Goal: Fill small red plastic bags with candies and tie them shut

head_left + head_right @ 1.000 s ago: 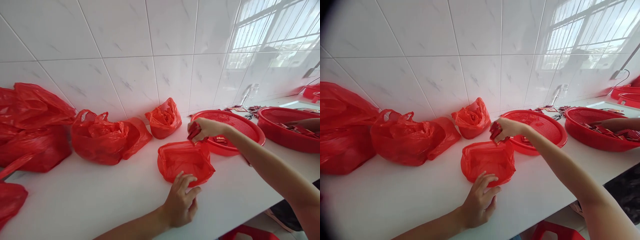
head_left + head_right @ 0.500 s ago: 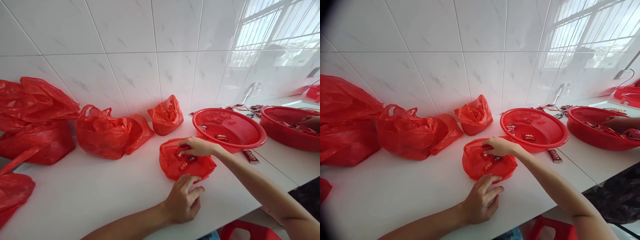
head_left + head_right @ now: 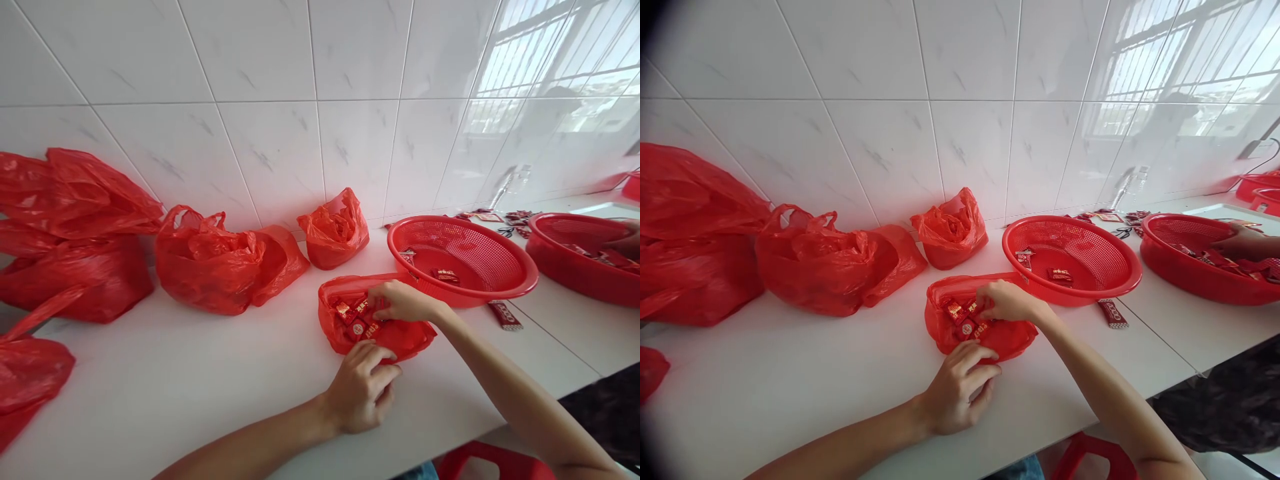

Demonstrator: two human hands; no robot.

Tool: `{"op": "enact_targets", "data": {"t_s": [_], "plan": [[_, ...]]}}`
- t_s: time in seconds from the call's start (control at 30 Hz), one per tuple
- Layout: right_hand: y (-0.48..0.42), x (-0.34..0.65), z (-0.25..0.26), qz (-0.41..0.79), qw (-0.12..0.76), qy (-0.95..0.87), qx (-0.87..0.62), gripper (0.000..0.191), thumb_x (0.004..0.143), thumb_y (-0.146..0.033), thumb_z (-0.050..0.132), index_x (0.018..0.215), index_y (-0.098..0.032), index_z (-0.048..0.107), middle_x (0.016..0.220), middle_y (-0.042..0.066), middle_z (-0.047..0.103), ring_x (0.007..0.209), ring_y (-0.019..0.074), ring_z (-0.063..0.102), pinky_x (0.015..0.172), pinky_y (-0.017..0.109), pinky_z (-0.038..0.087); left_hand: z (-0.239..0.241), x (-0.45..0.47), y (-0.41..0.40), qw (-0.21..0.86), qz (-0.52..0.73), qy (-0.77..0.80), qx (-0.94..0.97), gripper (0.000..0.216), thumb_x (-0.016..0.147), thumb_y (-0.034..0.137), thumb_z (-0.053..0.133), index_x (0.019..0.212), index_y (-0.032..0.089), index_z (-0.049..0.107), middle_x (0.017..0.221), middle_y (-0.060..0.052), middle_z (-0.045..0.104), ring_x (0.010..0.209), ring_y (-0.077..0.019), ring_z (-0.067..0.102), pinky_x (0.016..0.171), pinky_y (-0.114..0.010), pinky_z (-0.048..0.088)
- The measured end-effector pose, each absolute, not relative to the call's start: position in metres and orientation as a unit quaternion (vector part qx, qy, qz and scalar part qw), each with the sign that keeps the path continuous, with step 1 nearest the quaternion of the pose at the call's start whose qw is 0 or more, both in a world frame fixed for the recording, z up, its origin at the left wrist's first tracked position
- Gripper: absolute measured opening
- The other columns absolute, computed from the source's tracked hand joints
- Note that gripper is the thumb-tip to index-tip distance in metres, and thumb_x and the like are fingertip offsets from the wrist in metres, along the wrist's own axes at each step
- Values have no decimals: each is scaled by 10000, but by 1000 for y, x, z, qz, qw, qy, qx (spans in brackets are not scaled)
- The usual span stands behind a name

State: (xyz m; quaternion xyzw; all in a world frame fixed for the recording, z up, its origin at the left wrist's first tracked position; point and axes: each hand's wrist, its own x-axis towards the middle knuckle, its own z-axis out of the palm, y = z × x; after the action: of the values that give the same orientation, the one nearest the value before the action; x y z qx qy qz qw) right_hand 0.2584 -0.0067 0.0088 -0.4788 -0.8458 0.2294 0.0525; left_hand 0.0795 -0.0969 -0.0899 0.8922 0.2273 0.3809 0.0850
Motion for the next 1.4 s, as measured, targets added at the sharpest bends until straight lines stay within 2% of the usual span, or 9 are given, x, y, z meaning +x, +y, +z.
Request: {"op": "enact_targets", "data": {"t_s": [0.27, 0.4, 0.63, 0.77, 0.9, 1.0, 1.2, 1.27, 1.4], "plan": [[-22, 247, -12, 165, -14, -872, -461, 48, 826, -140, 614, 804, -180, 627, 873, 53, 662, 693, 158, 563, 549, 265, 272, -68, 69, -70, 68, 346, 281, 893, 201, 871, 118, 518, 938, 174, 699, 885, -65, 696, 795, -187, 634, 781, -335, 537], [-19, 259, -13, 154, 15, -863, -481, 122, 819, -93, 593, 882, -186, 641, 914, 56, 660, 730, 167, 580, 570, 255, 311, -54, 53, -50, 67, 221, 374, 898, 172, 904, 164, 552, 938, 197, 718, 961, -84, 707, 920, -244, 656, 856, -399, 540], [-17, 281, -4, 115, -1, -845, -522, 224, 790, -30, 622, 967, -158, 672, 1030, 111, 678, 921, 238, 651, 688, 277, 415, -48, 30, -51, 59, 125, 431, 891, 273, 902, 261, 604, 1148, 218, 715, 1006, -110, 710, 1001, -314, 672, 878, -466, 546], [-22, 280, 2, 138, 38, -859, -491, 139, 857, -164, 654, 990, -161, 696, 1048, 123, 691, 1010, 277, 636, 820, 330, 458, -35, 24, -60, 65, 91, 447, 887, 246, 914, 268, 575, 1100, 213, 727, 978, -105, 710, 958, -303, 691, 833, -432, 562], [-29, 277, 11, 135, 73, -874, -461, 149, 916, -325, 631, 933, -203, 716, 923, 97, 697, 954, 276, 623, 894, 394, 461, -15, 22, -60, 28, 76, 474, 877, 254, 932, 215, 522, 1092, 200, 718, 1073, -117, 706, 957, -294, 695, 828, -436, 568], [-36, 280, 19, 122, 102, -880, -447, 170, 938, -326, 603, 902, -206, 718, 872, 90, 689, 928, 266, 621, 919, 415, 469, -3, 16, -53, -16, 88, 499, 862, 254, 942, 201, 502, 1083, 203, 713, 1150, -119, 683, 938, -268, 693, 822, -414, 574], [-47, 299, 25, -19, 182, -871, -456, 159, 946, -227, 573, 887, -216, 721, 882, 96, 709, 1015, 295, 626, 1046, 513, 423, 6, -3, -36, -82, 116, 574, 806, 377, 936, 229, 548, 1292, 176, 659, 1467, -202, 481, 1276, -365, 569, 1012, -490, 517], [-50, 306, 21, -75, 191, -859, -470, 164, 945, -193, 560, 898, -211, 717, 899, 99, 726, 1016, 301, 624, 981, 503, 459, 8, -7, -33, -62, 103, 595, 795, 411, 932, 232, 553, 1332, 185, 636, 1479, -200, 470, 1309, -364, 547, 1029, -479, 507], [-55, 316, 12, -165, 178, -826, -509, 190, 897, -148, 589, 1046, -178, 704, 1102, 132, 727, 971, 307, 644, 821, 455, 492, 12, -5, -32, 27, 77, 595, 799, 386, 938, 241, 542, 1312, 208, 634, 1317, -144, 616, 1189, -299, 636, 945, -390, 547]]}}
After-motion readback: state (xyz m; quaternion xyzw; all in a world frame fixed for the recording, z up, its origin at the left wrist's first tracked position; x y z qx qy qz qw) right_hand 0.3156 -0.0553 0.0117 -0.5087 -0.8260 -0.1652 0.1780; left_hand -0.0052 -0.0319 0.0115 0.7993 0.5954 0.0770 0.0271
